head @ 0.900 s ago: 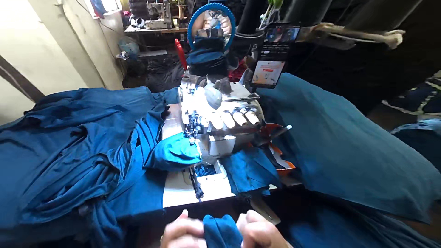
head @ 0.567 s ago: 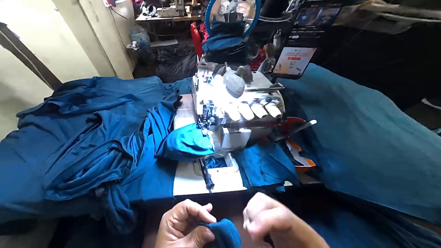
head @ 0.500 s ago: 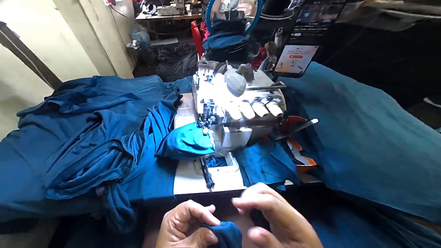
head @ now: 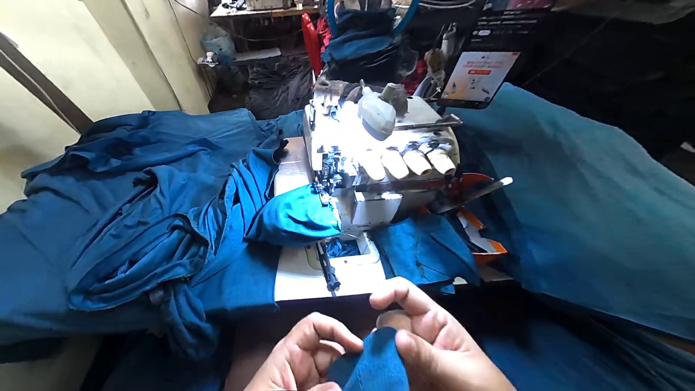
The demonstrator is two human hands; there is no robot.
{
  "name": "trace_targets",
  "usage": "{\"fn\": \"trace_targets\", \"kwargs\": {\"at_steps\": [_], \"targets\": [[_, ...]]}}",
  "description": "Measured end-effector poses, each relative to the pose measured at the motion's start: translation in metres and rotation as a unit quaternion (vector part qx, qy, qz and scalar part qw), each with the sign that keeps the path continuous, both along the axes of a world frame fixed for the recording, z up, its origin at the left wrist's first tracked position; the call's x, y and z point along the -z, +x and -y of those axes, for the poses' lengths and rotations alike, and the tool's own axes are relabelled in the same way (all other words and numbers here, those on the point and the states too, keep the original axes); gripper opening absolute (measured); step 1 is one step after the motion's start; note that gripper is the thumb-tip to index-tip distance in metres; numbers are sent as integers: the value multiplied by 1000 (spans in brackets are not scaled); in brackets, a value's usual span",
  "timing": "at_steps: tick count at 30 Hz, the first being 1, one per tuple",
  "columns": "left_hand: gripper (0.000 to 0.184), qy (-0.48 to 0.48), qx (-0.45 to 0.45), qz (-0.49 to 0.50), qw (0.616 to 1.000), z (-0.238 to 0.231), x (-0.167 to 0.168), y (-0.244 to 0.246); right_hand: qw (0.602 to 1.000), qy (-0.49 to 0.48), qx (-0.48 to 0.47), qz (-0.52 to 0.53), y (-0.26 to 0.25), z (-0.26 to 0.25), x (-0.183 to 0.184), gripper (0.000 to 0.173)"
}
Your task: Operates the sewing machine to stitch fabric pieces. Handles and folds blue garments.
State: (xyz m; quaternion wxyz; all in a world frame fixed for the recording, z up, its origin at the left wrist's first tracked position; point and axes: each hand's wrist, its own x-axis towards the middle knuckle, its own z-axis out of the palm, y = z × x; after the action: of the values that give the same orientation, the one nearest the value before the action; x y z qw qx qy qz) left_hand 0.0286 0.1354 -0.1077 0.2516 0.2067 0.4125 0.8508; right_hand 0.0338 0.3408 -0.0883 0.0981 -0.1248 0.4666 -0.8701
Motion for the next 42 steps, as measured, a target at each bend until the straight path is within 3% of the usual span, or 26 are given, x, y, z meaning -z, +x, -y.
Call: {"fn": "trace_targets", "kwargs": {"at_steps": [4, 6, 9, 12, 14, 16, 19, 20, 23, 24, 27, 29, 34, 42], "targets": [[30, 35, -21, 15, 999, 4, 2, -3, 1000, 20, -10, 17, -1, 1, 4, 22], [31, 67, -27, 13, 997, 8, 8, -6, 995, 88, -14, -47, 1, 3, 12, 21], [37, 79, -32, 46, 995, 8, 12, -5, 955, 257, 20, -146, 4, 4, 19, 31], [41, -42, -95, 6, 995, 7, 11, 1, 895, 400, 92, -175, 5, 8, 20, 13], [30, -168, -158, -71, 971, 9, 14, 3, 866, 453, 99, -188, 4, 9, 23, 14], [5, -258, -198, -156, 933, 14, 16, -6, 855, 469, 74, -208, -1, 11, 23, 14], [8, -329, -268, -270, 864, 15, -9, -38, 856, 454, 96, -227, -15, 20, 14, 16], [10, -355, -296, -317, 828, 13, -19, -55, 862, 434, 131, -224, -25, 24, 12, 16], [13, -467, -401, -438, 655, -3, -20, -116, 878, 383, 244, -152, -66, 35, 18, 18], [15, -494, -404, -447, 627, -8, -18, -135, 870, 392, 275, -120, -79, 37, 22, 20], [16, -579, -329, -401, 629, -21, -11, -170, 839, 445, 309, -59, -100, 35, 36, 24], [16, -619, -295, -369, 628, -26, -10, -173, 842, 449, 295, -43, -95, 32, 44, 24], [15, -613, -336, -370, 612, -32, -3, -164, 866, 399, 297, -53, -81, 31, 51, 15], [15, -609, -376, -348, 606, -34, -1, -194, 816, 491, 284, -111, -103, 29, 48, 28]]}}
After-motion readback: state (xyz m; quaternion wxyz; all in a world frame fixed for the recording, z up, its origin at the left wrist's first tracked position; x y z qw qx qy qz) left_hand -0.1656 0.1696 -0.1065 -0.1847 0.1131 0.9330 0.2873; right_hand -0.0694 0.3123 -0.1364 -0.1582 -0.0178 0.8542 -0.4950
